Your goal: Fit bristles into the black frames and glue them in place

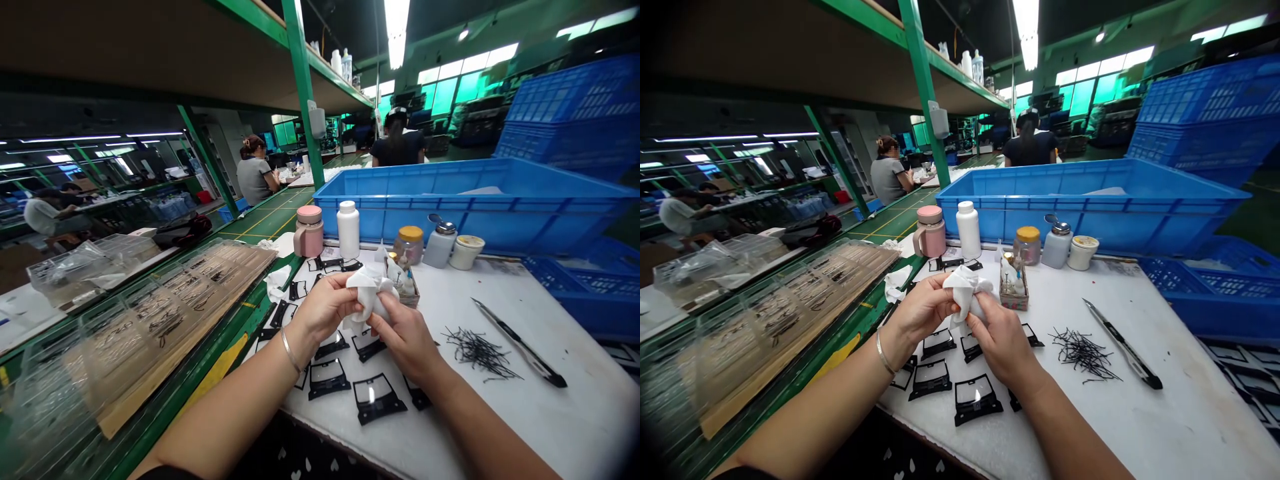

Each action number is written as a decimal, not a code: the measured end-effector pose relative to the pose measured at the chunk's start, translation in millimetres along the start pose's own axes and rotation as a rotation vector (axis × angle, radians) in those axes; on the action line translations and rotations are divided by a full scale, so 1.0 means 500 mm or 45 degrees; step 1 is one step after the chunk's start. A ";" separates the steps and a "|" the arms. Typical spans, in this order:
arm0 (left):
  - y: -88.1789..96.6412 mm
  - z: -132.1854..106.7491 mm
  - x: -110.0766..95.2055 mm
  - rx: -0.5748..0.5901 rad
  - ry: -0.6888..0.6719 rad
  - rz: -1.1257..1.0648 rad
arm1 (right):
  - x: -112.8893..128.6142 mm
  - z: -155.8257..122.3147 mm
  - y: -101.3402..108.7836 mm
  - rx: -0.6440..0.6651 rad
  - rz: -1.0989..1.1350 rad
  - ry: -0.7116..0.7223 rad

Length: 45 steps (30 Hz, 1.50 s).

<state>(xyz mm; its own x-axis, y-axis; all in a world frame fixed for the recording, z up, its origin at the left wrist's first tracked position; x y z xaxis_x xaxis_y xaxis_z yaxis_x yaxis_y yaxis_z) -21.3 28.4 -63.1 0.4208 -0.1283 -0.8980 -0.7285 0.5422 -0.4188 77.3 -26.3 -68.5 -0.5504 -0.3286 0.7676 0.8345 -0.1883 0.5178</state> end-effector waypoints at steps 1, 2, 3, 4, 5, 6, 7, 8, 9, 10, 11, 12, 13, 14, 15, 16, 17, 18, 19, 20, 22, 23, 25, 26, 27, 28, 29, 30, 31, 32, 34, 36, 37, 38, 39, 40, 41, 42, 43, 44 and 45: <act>0.001 -0.001 0.001 -0.018 -0.007 0.018 | 0.001 0.000 -0.001 0.002 -0.008 0.005; 0.004 -0.003 0.002 -0.050 -0.018 0.032 | 0.002 0.000 -0.002 0.005 -0.010 0.006; 0.008 -0.004 0.003 -0.086 -0.029 0.039 | 0.003 0.001 -0.002 0.005 -0.009 0.005; 0.011 -0.005 0.003 -0.117 -0.042 0.038 | 0.003 0.001 -0.002 0.002 -0.007 0.004; 0.013 -0.006 0.004 -0.140 -0.052 0.029 | 0.004 0.001 -0.002 0.001 -0.005 0.004; 0.014 -0.006 0.005 -0.159 -0.061 0.010 | 0.005 0.001 -0.003 0.002 -0.004 0.007; 0.015 -0.006 0.006 -0.172 -0.072 -0.015 | 0.007 0.001 -0.003 0.005 -0.003 0.014; 0.015 -0.006 0.005 -0.179 -0.086 -0.044 | 0.009 0.001 -0.003 0.007 0.000 0.025; 0.013 -0.004 0.004 -0.176 -0.097 -0.071 | 0.010 0.000 -0.002 0.005 0.003 0.033; 0.011 -0.002 0.001 -0.166 -0.102 -0.098 | 0.010 0.000 -0.002 0.003 0.006 0.036; 0.010 0.000 -0.003 -0.160 -0.103 -0.124 | 0.010 0.000 -0.001 0.001 0.007 0.033; 0.011 0.004 -0.009 -0.173 -0.104 -0.158 | 0.008 0.000 -0.001 0.002 0.008 0.023; 0.016 0.007 -0.019 -0.208 -0.109 -0.201 | 0.005 0.000 -0.002 0.007 0.010 0.008; 0.025 0.011 -0.033 -0.259 -0.126 -0.249 | 0.002 0.001 -0.004 0.017 0.011 -0.010; 0.035 0.014 -0.050 -0.319 -0.161 -0.298 | -0.001 0.001 -0.006 0.030 0.013 -0.029; 0.046 0.017 -0.069 -0.373 -0.207 -0.336 | -0.004 0.002 -0.008 0.045 0.017 -0.049; 0.056 0.019 -0.089 -0.410 -0.257 -0.356 | -0.006 0.002 -0.010 0.055 0.023 -0.071; 0.065 0.021 -0.105 -0.433 -0.304 -0.362 | -0.009 0.002 -0.011 0.061 0.030 -0.093; 0.072 0.022 -0.117 -0.443 -0.335 -0.359 | -0.010 0.002 -0.011 0.065 0.041 -0.114; 0.078 0.022 -0.121 -0.449 -0.342 -0.349 | -0.011 0.002 -0.011 0.065 0.060 -0.130; 0.081 0.020 -0.107 -0.424 -0.278 -0.291 | -0.009 0.001 -0.010 0.071 0.129 -0.152; 0.080 0.018 -0.093 -0.396 -0.226 -0.251 | -0.008 0.000 -0.011 0.079 0.173 -0.161; 0.073 0.010 -0.060 -0.339 -0.132 -0.170 | -0.007 -0.002 -0.014 0.106 0.259 -0.178; 0.069 0.006 -0.046 -0.319 -0.106 -0.144 | -0.007 -0.002 -0.016 0.121 0.296 -0.183; 0.064 0.001 -0.035 -0.301 -0.089 -0.130 | -0.006 -0.003 -0.017 0.134 0.325 -0.182; 0.057 -0.003 -0.026 -0.280 -0.068 -0.115 | -0.006 -0.003 -0.019 0.144 0.345 -0.175; 0.050 -0.007 -0.018 -0.253 -0.039 -0.087 | -0.006 -0.003 -0.020 0.150 0.360 -0.166; 0.042 -0.010 -0.012 -0.222 -0.008 -0.048 | -0.006 -0.003 -0.021 0.155 0.373 -0.158; 0.035 -0.012 -0.006 -0.191 0.022 -0.004 | -0.006 -0.003 -0.021 0.155 0.382 -0.151; 0.029 -0.014 -0.003 -0.166 0.042 0.041 | -0.007 -0.003 -0.021 0.155 0.388 -0.148; 0.024 -0.013 0.000 -0.145 0.047 0.104 | -0.009 -0.003 -0.022 0.156 0.393 -0.151; 0.026 -0.006 -0.005 -0.151 0.024 0.116 | -0.009 -0.002 -0.022 0.159 0.386 -0.157; 0.029 0.001 -0.012 -0.161 0.003 0.110 | -0.009 -0.002 -0.022 0.161 0.379 -0.162; 0.033 0.011 -0.023 -0.177 -0.026 0.098 | -0.009 -0.002 -0.022 0.159 0.375 -0.168; 0.038 0.024 -0.038 -0.194 -0.067 0.085 | -0.009 -0.002 -0.022 0.152 0.377 -0.174; 0.044 0.039 -0.059 -0.213 -0.124 0.079 | -0.010 -0.002 -0.021 0.145 0.384 -0.182; 0.050 0.055 -0.083 -0.235 -0.189 0.084 | -0.011 -0.002 -0.022 0.140 0.395 -0.193; 0.056 0.074 -0.111 -0.248 -0.268 0.115 | -0.012 -0.002 -0.021 0.131 0.410 -0.202; 0.063 0.092 -0.142 -0.268 -0.363 0.173 | -0.015 -0.001 -0.021 0.120 0.424 -0.209; 0.073 0.110 -0.169 -0.305 -0.438 0.271 | -0.017 -0.001 -0.019 0.105 0.430 -0.217; 0.083 0.127 -0.196 -0.351 -0.525 0.412 | -0.021 -0.001 -0.017 0.089 0.429 -0.226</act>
Point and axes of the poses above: each hand's wrist, its own z-axis towards the middle knuckle, its own y-axis out of the back of the hand, x = y × z, the point moved 8 cm from there along z, towards the middle knuckle, and after that the axes turned 5 degrees about -y, right-handed, at the moved point
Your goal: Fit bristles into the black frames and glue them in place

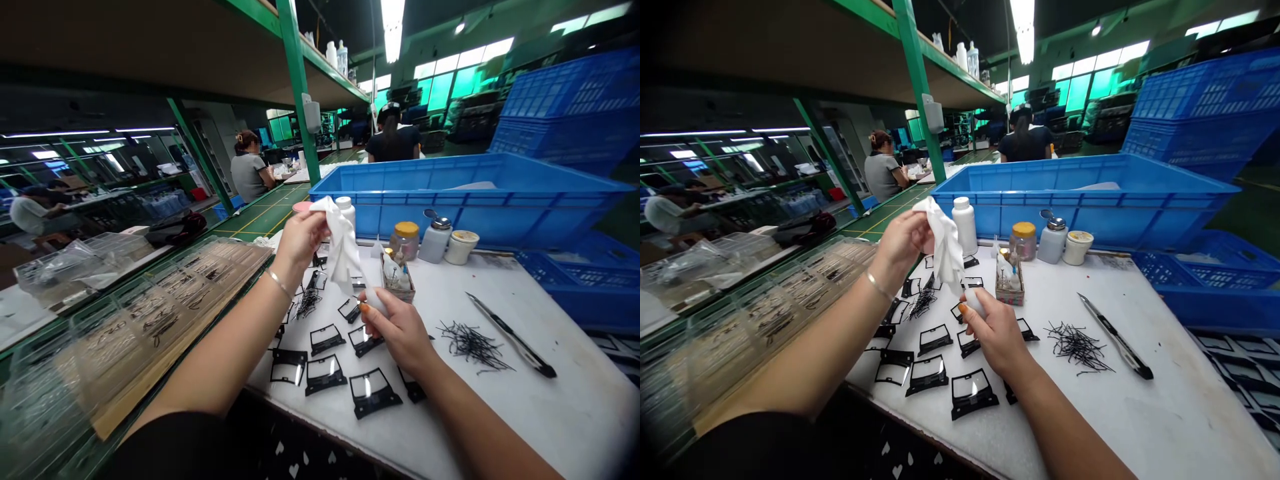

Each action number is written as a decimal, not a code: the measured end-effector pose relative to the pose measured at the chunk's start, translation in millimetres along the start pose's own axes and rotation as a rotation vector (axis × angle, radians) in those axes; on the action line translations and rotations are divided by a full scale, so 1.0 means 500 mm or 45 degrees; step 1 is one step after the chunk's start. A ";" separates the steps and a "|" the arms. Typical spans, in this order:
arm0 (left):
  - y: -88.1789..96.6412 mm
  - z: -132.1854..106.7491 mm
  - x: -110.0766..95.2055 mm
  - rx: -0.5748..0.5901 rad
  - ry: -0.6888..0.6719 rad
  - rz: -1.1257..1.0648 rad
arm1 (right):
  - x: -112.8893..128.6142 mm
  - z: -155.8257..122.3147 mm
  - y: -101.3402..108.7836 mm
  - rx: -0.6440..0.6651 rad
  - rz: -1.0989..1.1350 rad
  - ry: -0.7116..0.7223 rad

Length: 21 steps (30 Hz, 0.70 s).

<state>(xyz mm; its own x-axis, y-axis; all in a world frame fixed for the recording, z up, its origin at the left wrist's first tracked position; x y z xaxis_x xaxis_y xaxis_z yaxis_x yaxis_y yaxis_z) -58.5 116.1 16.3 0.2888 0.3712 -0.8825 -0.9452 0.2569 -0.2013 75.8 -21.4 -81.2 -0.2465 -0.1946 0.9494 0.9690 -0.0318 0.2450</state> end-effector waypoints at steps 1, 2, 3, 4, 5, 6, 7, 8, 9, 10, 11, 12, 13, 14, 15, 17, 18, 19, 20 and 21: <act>0.009 0.026 -0.009 -0.021 -0.084 0.158 | -0.003 0.001 0.004 -0.022 0.001 -0.006; 0.016 0.048 -0.009 -0.026 -0.119 0.251 | -0.005 0.002 0.008 -0.045 0.003 -0.012; 0.023 0.068 -0.003 -0.019 -0.138 0.333 | -0.008 0.003 0.012 -0.065 0.007 -0.019; 0.031 0.085 0.008 -0.005 -0.140 0.410 | -0.010 0.004 0.015 -0.080 0.013 -0.026; 0.040 0.097 0.022 0.016 -0.130 0.489 | -0.011 0.005 0.018 -0.095 0.021 -0.029; 0.051 0.107 0.038 0.041 -0.119 0.584 | -0.012 0.005 0.021 -0.106 0.027 -0.029; 0.062 0.112 0.054 0.069 -0.103 0.687 | -0.012 0.006 0.022 -0.115 0.025 -0.027; 0.073 0.114 0.069 0.100 -0.085 0.789 | -0.012 0.006 0.023 -0.120 0.018 -0.028; 0.084 0.112 0.083 0.133 -0.067 0.886 | -0.012 0.006 0.024 -0.122 0.010 -0.028; 0.095 0.108 0.094 0.163 -0.051 0.975 | -0.012 0.006 0.023 -0.123 0.001 -0.029; 0.104 0.102 0.104 0.191 -0.038 1.055 | -0.013 0.006 0.023 -0.124 -0.006 -0.031; 0.113 0.094 0.112 0.218 -0.028 1.126 | -0.013 0.006 0.023 -0.125 -0.010 -0.031; 0.120 0.086 0.120 0.244 -0.017 1.191 | -0.014 0.006 0.023 -0.123 -0.010 -0.032; 0.125 0.077 0.128 0.274 -0.001 1.250 | -0.015 0.006 0.022 -0.122 -0.011 -0.031; 0.130 0.068 0.138 0.308 0.022 1.304 | -0.016 0.005 0.022 -0.121 -0.015 -0.029; 0.137 0.051 0.164 0.384 0.085 1.397 | -0.018 0.005 0.022 -0.121 -0.036 -0.027; 0.141 0.044 0.178 0.419 0.120 1.436 | -0.019 0.005 0.023 -0.124 -0.050 -0.026; 0.144 0.037 0.192 0.449 0.151 1.470 | -0.019 0.005 0.023 -0.126 -0.063 -0.025; 0.147 0.031 0.205 0.476 0.178 1.499 | -0.020 0.005 0.024 -0.127 -0.072 -0.027; 0.149 0.026 0.217 0.501 0.202 1.523 | -0.021 0.006 0.024 -0.126 -0.075 -0.030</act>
Point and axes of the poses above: each hand's wrist, its own z-axis towards the middle knuckle, its own y-axis out of the back of the hand, x = y × z, the point moved 8 cm from there along z, towards the middle knuckle, and after that the axes turned 5 degrees about -y, right-handed, at the moved point
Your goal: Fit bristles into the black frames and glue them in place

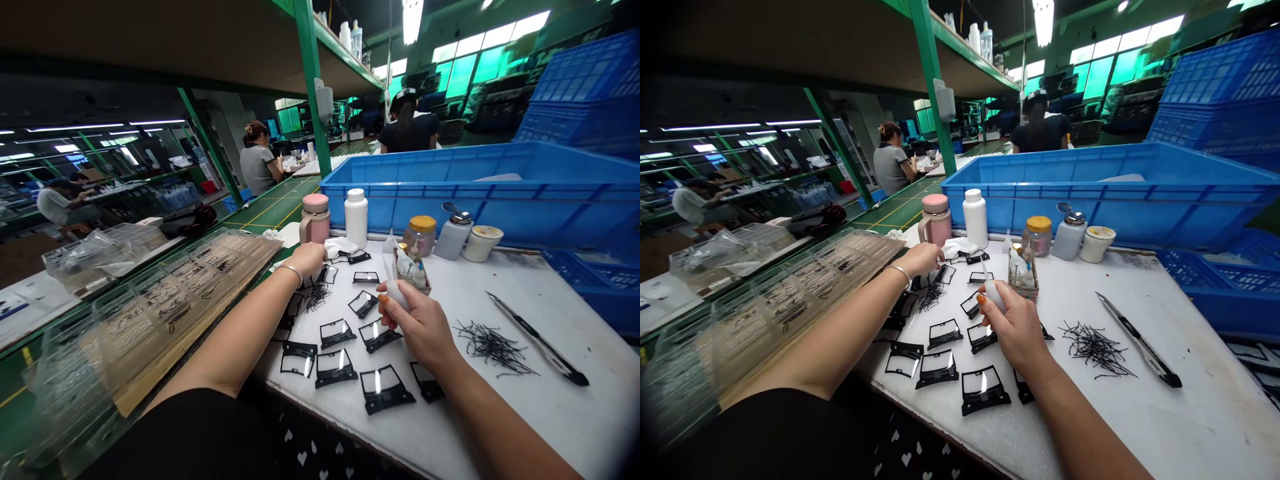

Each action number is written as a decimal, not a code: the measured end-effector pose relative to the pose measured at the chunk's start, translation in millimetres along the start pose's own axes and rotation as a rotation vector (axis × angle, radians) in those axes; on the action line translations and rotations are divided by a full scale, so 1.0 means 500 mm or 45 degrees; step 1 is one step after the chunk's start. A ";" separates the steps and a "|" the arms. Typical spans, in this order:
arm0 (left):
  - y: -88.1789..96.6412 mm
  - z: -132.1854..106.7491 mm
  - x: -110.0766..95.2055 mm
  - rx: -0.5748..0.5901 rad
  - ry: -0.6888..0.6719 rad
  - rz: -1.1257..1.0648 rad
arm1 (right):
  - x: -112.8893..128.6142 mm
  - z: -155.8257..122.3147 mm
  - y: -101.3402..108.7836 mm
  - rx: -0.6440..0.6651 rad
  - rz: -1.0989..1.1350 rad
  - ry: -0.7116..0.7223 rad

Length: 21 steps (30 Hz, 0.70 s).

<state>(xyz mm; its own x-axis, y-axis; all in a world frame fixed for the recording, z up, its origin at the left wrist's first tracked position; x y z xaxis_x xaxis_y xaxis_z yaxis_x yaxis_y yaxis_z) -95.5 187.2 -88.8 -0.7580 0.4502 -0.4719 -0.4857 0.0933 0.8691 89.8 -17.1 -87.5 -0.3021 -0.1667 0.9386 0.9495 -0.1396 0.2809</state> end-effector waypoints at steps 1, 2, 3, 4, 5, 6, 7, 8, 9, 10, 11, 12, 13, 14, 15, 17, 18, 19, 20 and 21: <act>-0.011 0.000 0.005 0.035 0.008 0.020 | 0.000 0.001 0.000 -0.002 0.000 -0.003; -0.021 0.000 0.008 0.072 0.014 0.037 | 0.000 0.002 0.000 -0.006 0.001 -0.005; -0.030 0.001 0.011 0.114 0.021 0.052 | 0.000 0.002 0.001 -0.011 0.001 -0.008; -0.039 0.002 0.013 0.159 0.028 0.068 | 0.001 0.003 0.001 -0.018 -0.002 -0.010; -0.046 0.003 0.015 0.206 0.035 0.086 | 0.001 0.003 0.002 -0.024 -0.009 -0.011; -0.052 0.005 0.016 0.250 0.041 0.105 | 0.001 0.003 0.002 -0.028 -0.018 -0.013; -0.056 0.006 0.018 0.292 0.046 0.122 | 0.001 0.004 0.002 -0.025 -0.027 -0.014; -0.059 0.006 0.019 0.328 0.049 0.137 | 0.001 0.004 0.002 -0.021 -0.035 -0.015; -0.060 0.005 0.020 0.358 0.052 0.144 | 0.000 0.004 0.002 -0.017 -0.044 -0.014; -0.059 0.003 0.022 0.379 0.054 0.143 | -0.001 0.004 0.003 -0.014 -0.052 -0.012; -0.057 0.001 0.023 0.391 0.055 0.133 | -0.001 0.004 0.003 -0.013 -0.063 -0.010; -0.052 -0.002 0.023 0.395 0.055 0.113 | -0.002 0.005 0.004 -0.013 -0.076 -0.007; -0.046 -0.005 0.022 0.393 0.054 0.085 | -0.003 0.005 0.005 -0.013 -0.087 -0.003; -0.038 -0.008 0.019 0.383 0.049 0.047 | -0.003 0.005 0.005 -0.012 -0.093 0.001; -0.029 -0.011 0.015 0.366 0.042 0.001 | -0.003 0.004 0.005 -0.010 -0.094 0.005; -0.004 -0.015 0.000 0.303 0.024 -0.112 | -0.003 0.004 0.004 -0.004 -0.085 0.007; 0.010 -0.018 -0.011 0.261 0.014 -0.178 | -0.003 0.003 0.004 -0.001 -0.072 0.004; 0.024 -0.022 -0.024 0.219 0.003 -0.250 | -0.003 0.003 0.004 0.001 -0.053 -0.001; 0.037 -0.027 -0.039 0.182 -0.011 -0.330 | -0.003 0.003 0.003 0.004 -0.029 -0.007; 0.046 -0.034 -0.057 0.157 -0.029 -0.419 | -0.002 0.004 0.003 0.005 -0.002 -0.014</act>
Point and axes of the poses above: each hand's wrist, its own z-axis towards the middle knuckle, its own y-axis out of the back of the hand, x = y × z, the point moved 8 cm from there along z, towards the middle knuckle, and after that the axes turned 5 degrees about -y, right-handed, at the moved point
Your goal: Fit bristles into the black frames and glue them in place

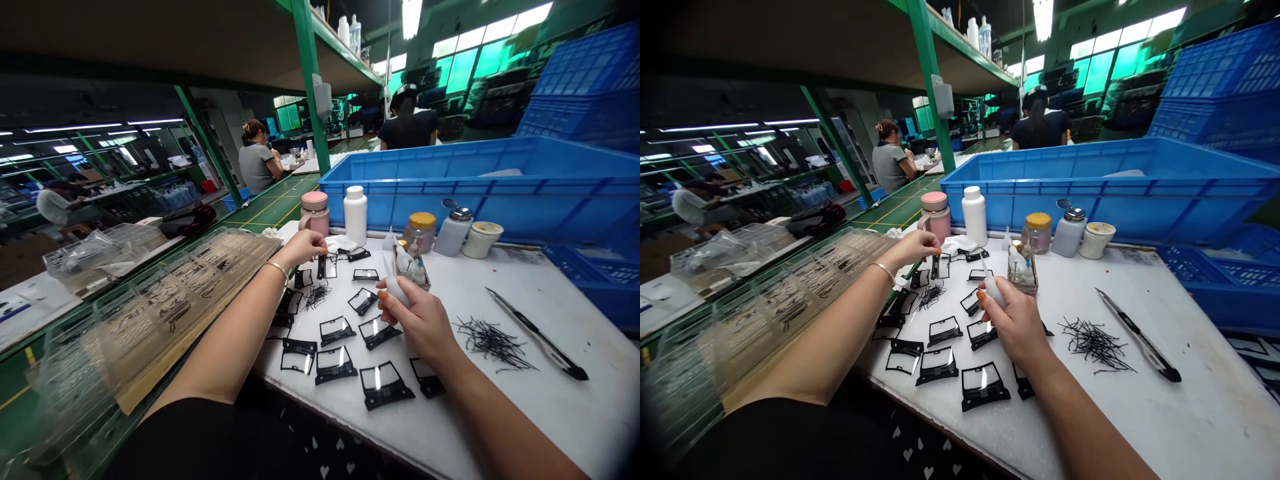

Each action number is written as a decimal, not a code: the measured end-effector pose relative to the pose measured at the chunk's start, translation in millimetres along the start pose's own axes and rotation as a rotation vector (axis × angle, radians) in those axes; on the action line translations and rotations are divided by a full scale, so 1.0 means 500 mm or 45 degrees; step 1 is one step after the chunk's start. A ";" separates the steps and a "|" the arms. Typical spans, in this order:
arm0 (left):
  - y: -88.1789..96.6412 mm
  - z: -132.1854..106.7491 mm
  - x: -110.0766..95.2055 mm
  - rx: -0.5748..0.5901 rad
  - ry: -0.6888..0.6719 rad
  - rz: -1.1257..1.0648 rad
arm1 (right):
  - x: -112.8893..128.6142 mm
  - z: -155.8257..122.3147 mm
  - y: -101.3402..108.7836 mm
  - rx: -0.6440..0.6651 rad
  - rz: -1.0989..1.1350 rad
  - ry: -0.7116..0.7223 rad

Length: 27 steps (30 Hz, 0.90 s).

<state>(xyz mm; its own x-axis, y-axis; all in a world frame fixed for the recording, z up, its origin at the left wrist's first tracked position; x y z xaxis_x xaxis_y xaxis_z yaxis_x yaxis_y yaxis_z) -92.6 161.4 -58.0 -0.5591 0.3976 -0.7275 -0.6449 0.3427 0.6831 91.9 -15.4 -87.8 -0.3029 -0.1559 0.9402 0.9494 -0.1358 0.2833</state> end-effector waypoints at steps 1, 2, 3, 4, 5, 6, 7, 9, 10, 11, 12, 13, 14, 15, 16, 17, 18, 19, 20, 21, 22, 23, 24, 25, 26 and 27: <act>-0.002 -0.009 -0.021 -0.010 -0.029 -0.093 | 0.000 0.001 0.001 -0.001 0.027 -0.011; -0.008 -0.021 -0.042 -0.009 -0.060 -0.187 | -0.002 0.002 0.002 -0.010 0.053 -0.028; -0.017 -0.034 -0.062 -0.005 -0.092 -0.271 | -0.004 0.003 0.005 -0.022 0.081 -0.053; -0.030 -0.048 -0.081 0.000 -0.119 -0.360 | -0.007 0.005 0.007 -0.030 0.126 -0.086; -0.045 -0.063 -0.098 0.007 -0.139 -0.463 | -0.012 0.007 0.007 -0.027 0.199 -0.125; -0.064 -0.078 -0.113 0.017 -0.152 -0.601 | -0.017 0.008 0.006 -0.011 0.303 -0.166; -0.086 -0.092 -0.125 0.041 -0.141 -0.815 | -0.021 0.009 0.002 0.019 0.428 -0.206; -0.135 -0.118 -0.143 0.099 -0.095 -1.193 | -0.027 0.008 -0.009 0.096 0.683 -0.272; -0.158 -0.128 -0.151 0.126 -0.073 -1.332 | -0.027 0.007 -0.015 0.140 0.784 -0.292; -0.178 -0.137 -0.158 0.143 -0.066 -1.424 | -0.026 0.006 -0.021 0.186 0.861 -0.301; -0.194 -0.143 -0.164 0.150 -0.070 -1.484 | -0.023 0.004 -0.027 0.236 0.917 -0.302; -0.208 -0.148 -0.169 0.155 -0.077 -1.515 | -0.020 0.002 -0.032 0.288 0.956 -0.295; -0.217 -0.150 -0.173 0.149 -0.088 -1.527 | -0.016 0.000 -0.036 0.335 0.983 -0.287; -0.224 -0.152 -0.176 0.139 -0.095 -1.525 | -0.014 -0.002 -0.039 0.371 1.005 -0.284; -0.228 -0.153 -0.178 0.120 -0.096 -1.515 | -0.013 -0.003 -0.041 0.392 1.025 -0.286; -0.230 -0.154 -0.179 0.099 -0.089 -1.495 | -0.013 -0.004 -0.041 0.398 1.044 -0.295; -0.229 -0.155 -0.180 0.068 -0.081 -1.471 | -0.014 -0.004 -0.039 0.392 1.065 -0.305; -0.226 -0.158 -0.181 0.024 -0.079 -1.451 | -0.015 -0.004 -0.036 0.368 1.084 -0.311; -0.222 -0.162 -0.182 -0.030 -0.082 -1.435 | -0.016 -0.003 -0.031 0.326 1.096 -0.314; -0.218 -0.168 -0.183 -0.088 -0.086 -1.428 | -0.017 -0.001 -0.024 0.263 1.098 -0.304; -0.214 -0.175 -0.184 -0.154 -0.091 -1.434 | -0.018 0.001 -0.014 0.182 1.089 -0.281; -0.213 -0.185 -0.185 -0.221 -0.095 -1.449 | -0.017 0.002 -0.002 0.090 1.070 -0.245; -0.214 -0.194 -0.185 -0.281 -0.098 -1.465 | -0.017 0.003 0.009 -0.004 1.038 -0.203; -0.217 -0.204 -0.185 -0.329 -0.107 -1.468 | -0.015 0.003 0.021 -0.095 0.994 -0.160; -0.221 -0.213 -0.186 -0.367 -0.126 -1.445 | -0.014 0.002 0.031 -0.179 0.941 -0.122; -0.226 -0.220 -0.189 -0.386 -0.155 -1.389 | -0.014 0.000 0.039 -0.251 0.883 -0.092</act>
<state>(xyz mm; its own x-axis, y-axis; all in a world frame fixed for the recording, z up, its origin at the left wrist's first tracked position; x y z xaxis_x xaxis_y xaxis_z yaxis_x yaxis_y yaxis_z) -24.4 -8.6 -73.5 0.4214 0.0991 -0.9015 -0.8649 0.3429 -0.3666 112.7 -16.9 -88.6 0.3765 -0.2060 0.9032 0.8862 -0.2042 -0.4160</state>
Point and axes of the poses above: each hand's wrist, its own z-axis towards the middle knuckle, its own y-axis out of the back of the hand, x = y × z, the point moved 8 cm from there along z, towards the middle knuckle, and after that the axes turned 5 degrees about -y, right-handed, at the moved point
